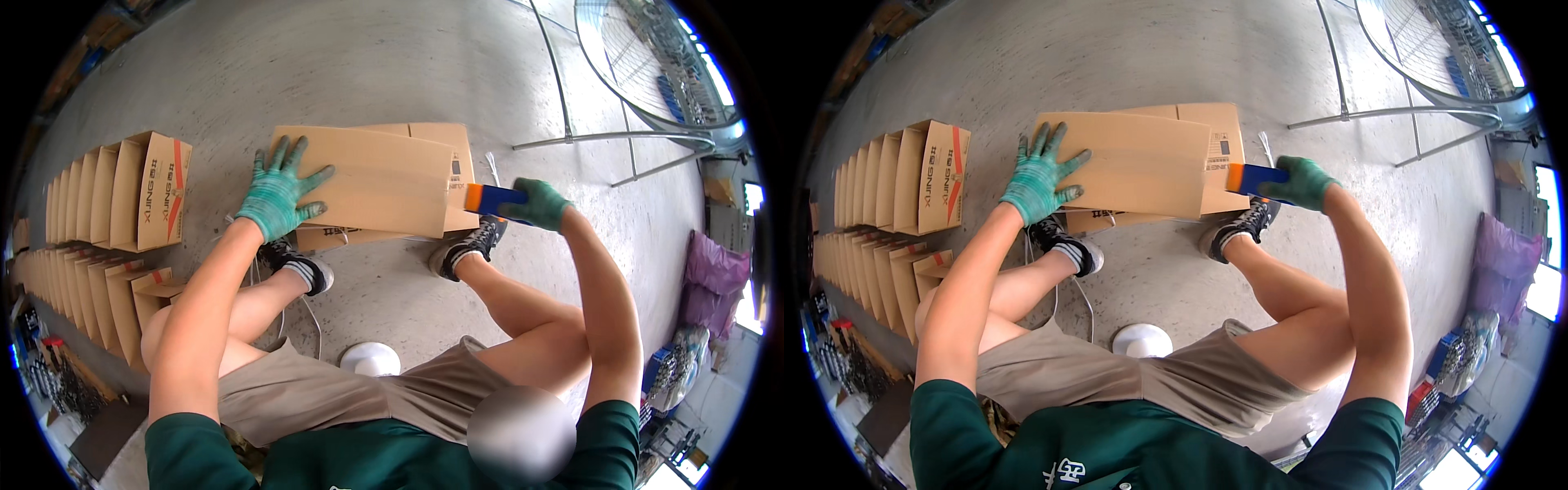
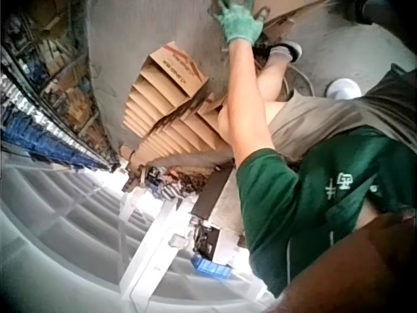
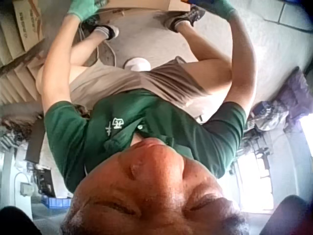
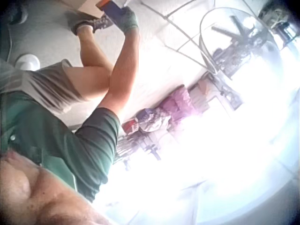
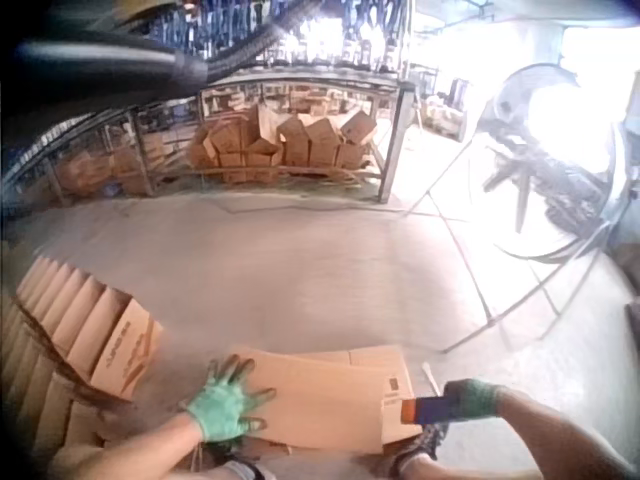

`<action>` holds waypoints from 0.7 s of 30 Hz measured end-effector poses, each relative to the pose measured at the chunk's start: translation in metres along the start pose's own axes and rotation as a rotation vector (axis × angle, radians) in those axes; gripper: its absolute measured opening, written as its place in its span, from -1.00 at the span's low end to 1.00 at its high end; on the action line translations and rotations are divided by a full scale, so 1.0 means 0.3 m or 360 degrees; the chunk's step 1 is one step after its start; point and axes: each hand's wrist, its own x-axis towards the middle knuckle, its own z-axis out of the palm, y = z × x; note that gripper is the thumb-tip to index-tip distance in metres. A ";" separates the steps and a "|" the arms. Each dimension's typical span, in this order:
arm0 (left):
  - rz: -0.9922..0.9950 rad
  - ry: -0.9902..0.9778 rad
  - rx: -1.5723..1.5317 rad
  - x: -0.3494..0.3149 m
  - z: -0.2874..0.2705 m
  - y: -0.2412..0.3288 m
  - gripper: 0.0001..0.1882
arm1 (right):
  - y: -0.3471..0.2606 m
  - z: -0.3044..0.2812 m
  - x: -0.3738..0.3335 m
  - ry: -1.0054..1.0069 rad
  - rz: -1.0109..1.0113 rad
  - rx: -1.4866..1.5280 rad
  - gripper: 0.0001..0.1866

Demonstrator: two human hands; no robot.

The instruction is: The person sits on the floor and repeatedly folds the flaps of empty cardboard boxes. They use a handheld tape dispenser to apply tape to the seams of the boxes, securing them shut. The person then places the sealed boxes into a growing stack on the floor.

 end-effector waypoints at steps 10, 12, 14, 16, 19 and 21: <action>0.0079 -0.0076 0.0077 0.004 0.012 0.009 -0.42 | -0.217 0.256 0.020 0.0263 -0.0475 -0.0511 -0.70; 0.0051 -0.0139 0.0071 0.015 -0.022 0.018 -0.42 | -0.207 0.345 0.055 0.0295 -0.0315 -0.0525 -0.69; 0.0066 -0.0083 0.0099 0.009 0.004 0.004 -0.40 | -0.190 0.445 0.148 0.0594 -0.0296 -0.0374 -0.66; 0.0059 -0.0073 0.0104 0.001 0.012 -0.005 -0.39 | -0.164 0.532 0.263 0.0686 -0.0071 -0.0267 -0.67; 0.0078 -0.0070 0.0088 0.027 -0.007 0.014 -0.38 | -0.064 0.693 0.408 0.0656 0.0145 -0.0248 -0.53; 0.0116 -0.0035 0.0099 0.027 -0.004 0.016 -0.38 | -0.013 0.741 0.433 0.0530 0.0104 -0.0094 -0.39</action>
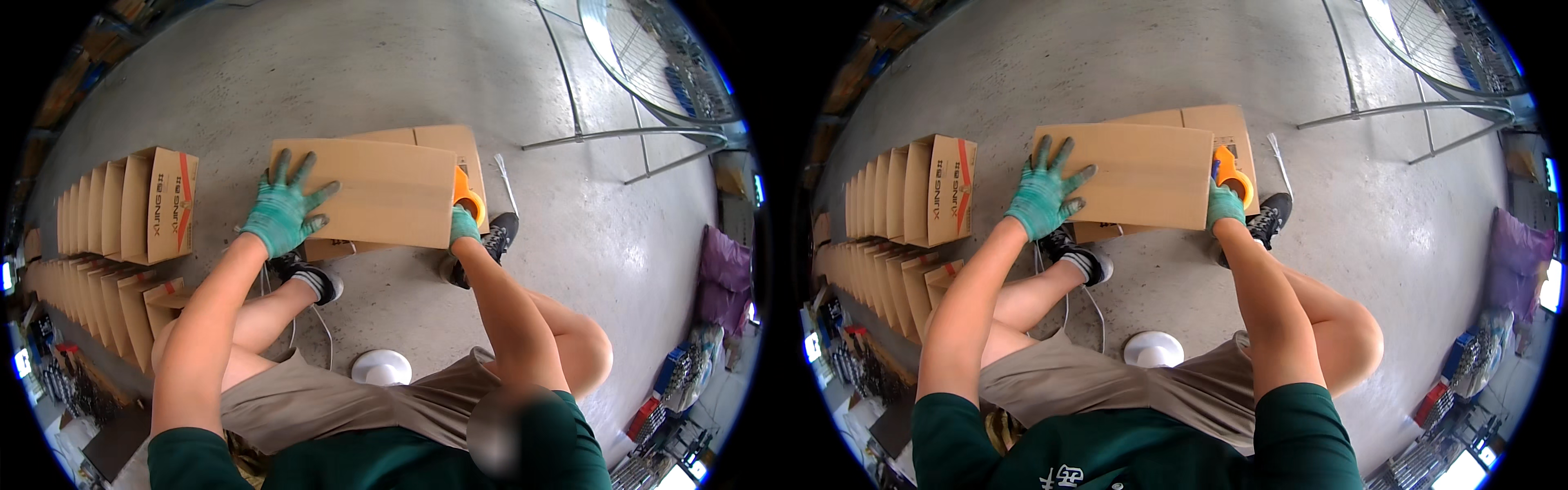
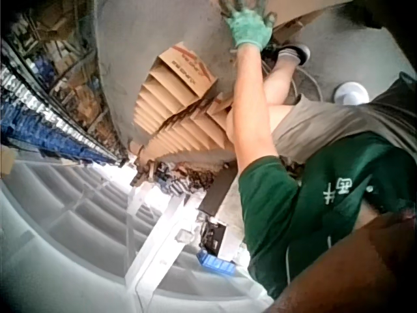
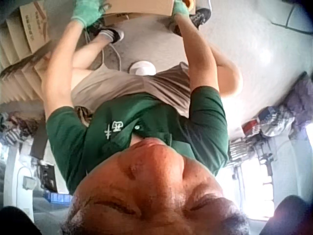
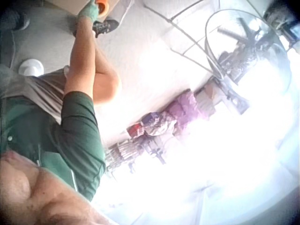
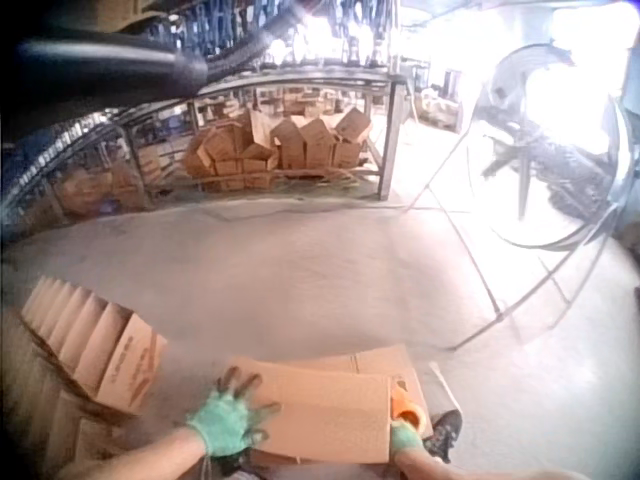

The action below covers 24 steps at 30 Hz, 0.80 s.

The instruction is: The person sits on the floor and repeatedly folds the flaps of empty cardboard boxes. They use a handheld tape dispenser to apply tape to the seams of the boxes, securing them shut. The person then places the sealed boxes into a growing stack on the floor.

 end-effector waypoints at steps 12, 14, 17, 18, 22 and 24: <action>-0.0022 0.0046 0.0010 -0.026 0.006 -0.028 -0.37 | -0.672 -0.384 -0.035 0.0943 -0.0561 0.0208 -0.50; -0.0027 0.0020 0.0006 -0.022 0.008 -0.024 -0.36 | -0.678 -0.357 -0.033 0.0891 -0.0569 0.0050 -0.45; -0.0046 0.0100 -0.0119 -0.032 0.031 -0.035 -0.33 | -0.585 -0.340 -0.031 0.0867 -0.0537 -0.0176 -0.42; -0.0086 0.0191 -0.0150 -0.022 0.047 -0.045 -0.31 | -0.520 -0.366 -0.013 0.0891 -0.0524 -0.0246 -0.41; -0.0327 0.0481 -0.0478 -0.001 0.140 -0.055 -0.22 | -0.321 -0.347 0.009 0.0763 -0.0355 0.0521 -0.33; -0.0541 0.0633 -0.0801 0.003 0.157 -0.077 -0.18 | -0.286 -0.329 0.023 0.0505 -0.0196 0.1109 -0.26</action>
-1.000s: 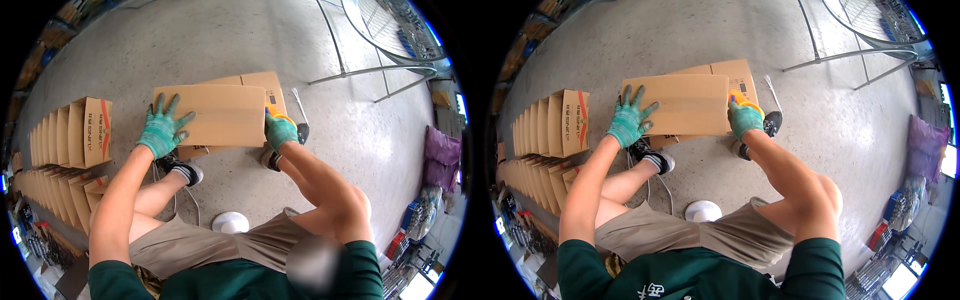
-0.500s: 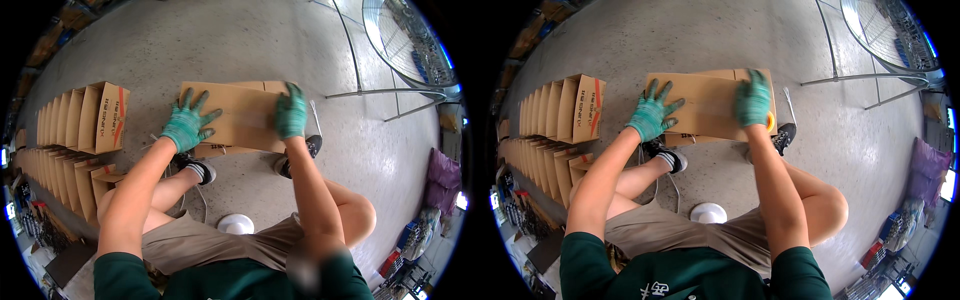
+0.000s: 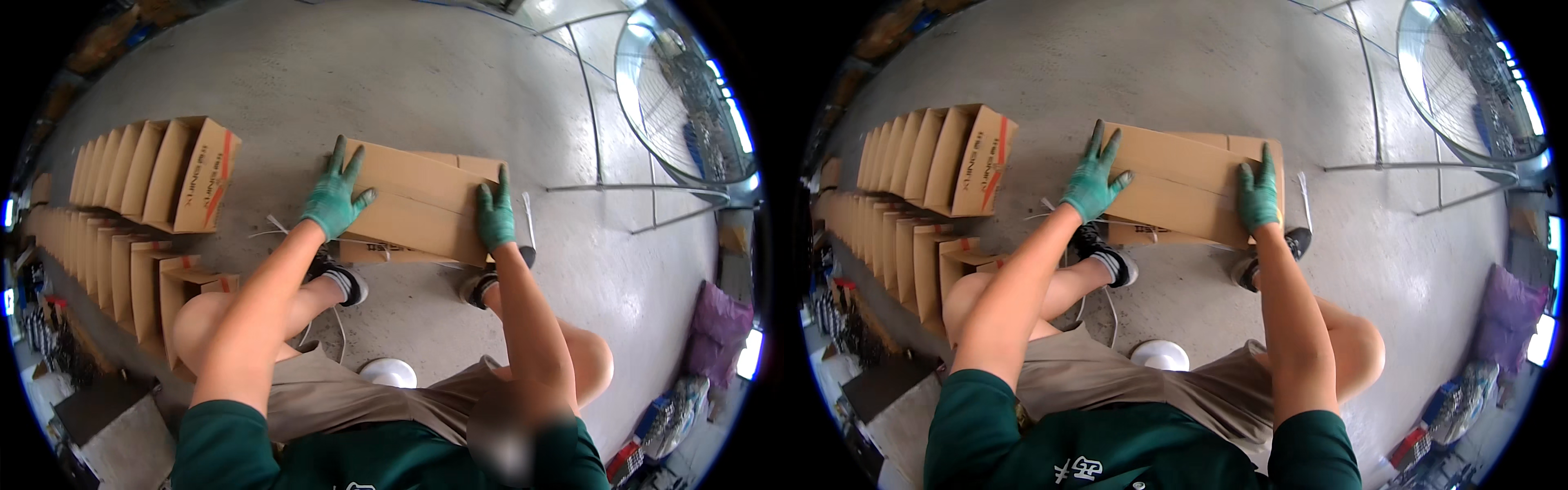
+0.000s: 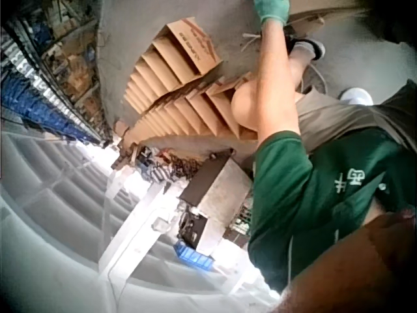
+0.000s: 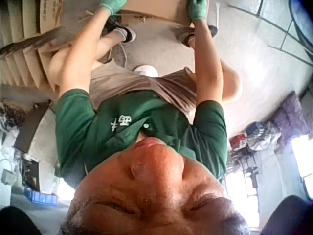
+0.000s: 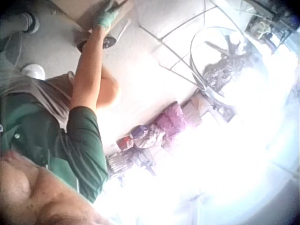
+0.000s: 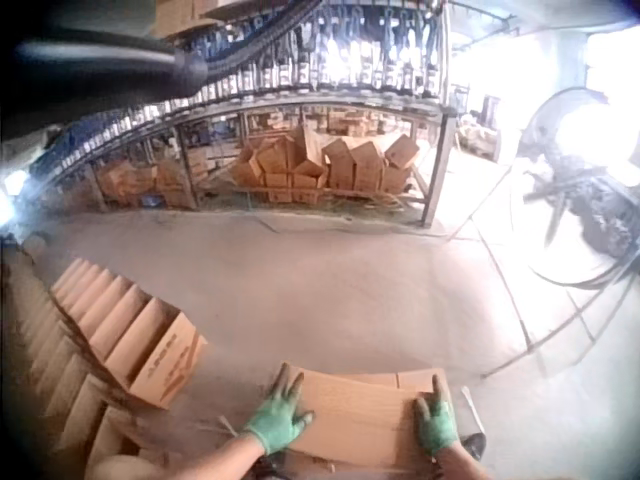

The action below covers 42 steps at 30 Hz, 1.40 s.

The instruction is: The person sits on the floor and repeatedly folds the flaps of empty cardboard boxes. They use a handheld tape dispenser to apply tape to the seams of the boxes, securing them shut. The person then places the sealed boxes into a growing stack on the floor.

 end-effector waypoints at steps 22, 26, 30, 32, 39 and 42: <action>-0.1283 0.0180 -0.1998 -0.416 -0.452 -0.751 -0.67 | -0.726 0.174 -0.076 -0.0701 -0.1013 0.0348 -0.18; -0.1789 0.0527 -0.1690 -0.537 -0.310 -0.882 -0.57 | -0.666 0.130 -0.052 -0.0797 -0.0743 0.0347 -0.26; -0.2072 0.1024 -0.1847 -0.561 -0.139 -0.913 -0.14 | -0.429 0.036 -0.040 -0.0825 -0.0514 0.0156 -0.35; -0.1510 0.1077 -0.0383 -0.831 -0.025 -1.148 -0.08 | -0.369 0.070 -0.073 -0.1004 -0.0402 0.0179 -0.42; -0.1000 -0.0507 0.0623 -0.508 -0.258 -0.620 -0.36 | -0.130 -0.081 -0.176 -0.1039 -0.0170 -0.0368 -0.58; -0.1221 -0.0379 0.0254 -0.521 -0.200 -0.744 -0.46 | -0.165 -0.059 -0.223 -0.1104 -0.0164 -0.0318 -0.62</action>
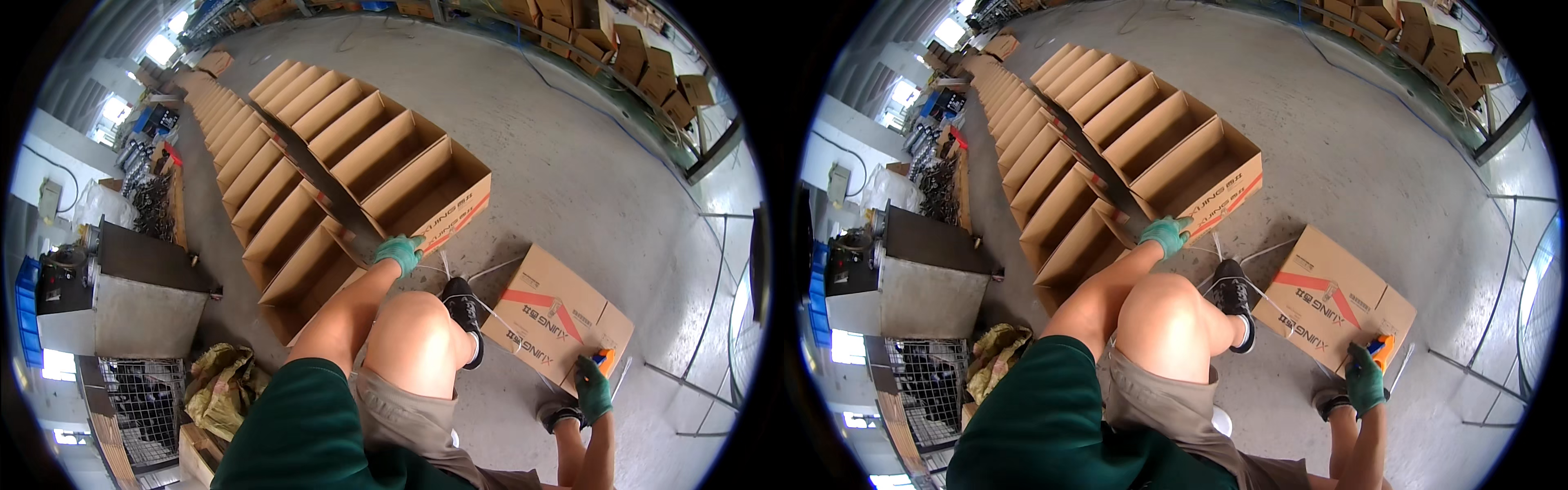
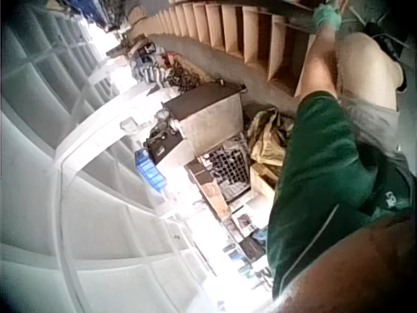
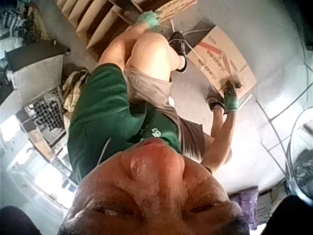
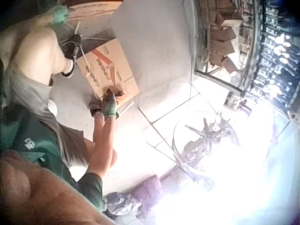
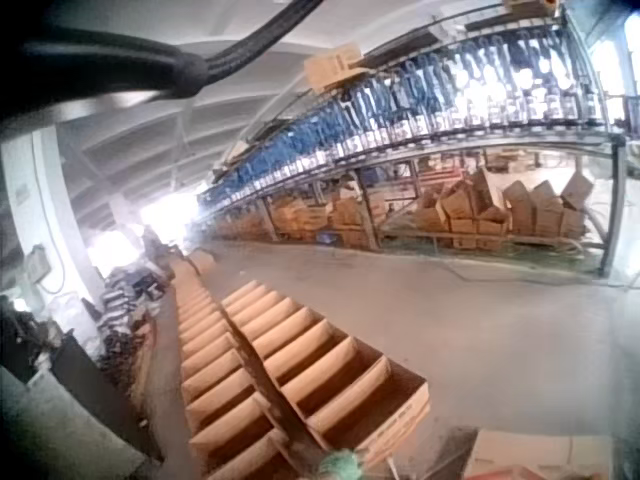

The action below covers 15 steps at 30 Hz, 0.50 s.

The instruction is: The person sits on the floor and repeatedly folds the flaps of empty cardboard boxes. They use a handheld tape dispenser to apply tape to the seams of the boxes, securing them shut. The person then places the sealed boxes into a growing stack on the floor.

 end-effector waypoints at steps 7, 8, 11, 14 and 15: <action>-0.0112 0.0246 -0.0240 0.185 -0.007 -0.096 -0.50 | 0.046 0.040 -0.005 -0.0113 0.0169 0.0176 -0.56; -0.0128 0.0252 -0.0233 0.218 -0.009 -0.130 -0.49 | 0.044 0.040 -0.004 -0.0132 0.0179 0.0160 -0.55; -0.0139 0.0182 -0.0116 0.302 -0.066 -0.167 -0.43 | 0.049 0.044 -0.010 -0.0087 0.0190 0.0190 -0.51; -0.0250 0.0057 0.0056 0.413 -0.112 -0.235 -0.38 | 0.098 0.056 -0.011 -0.0023 0.0230 0.0185 -0.51; -0.0203 0.0062 0.0270 0.444 -0.129 -0.227 -0.36 | 0.134 0.050 -0.018 0.0017 0.0272 0.0168 -0.51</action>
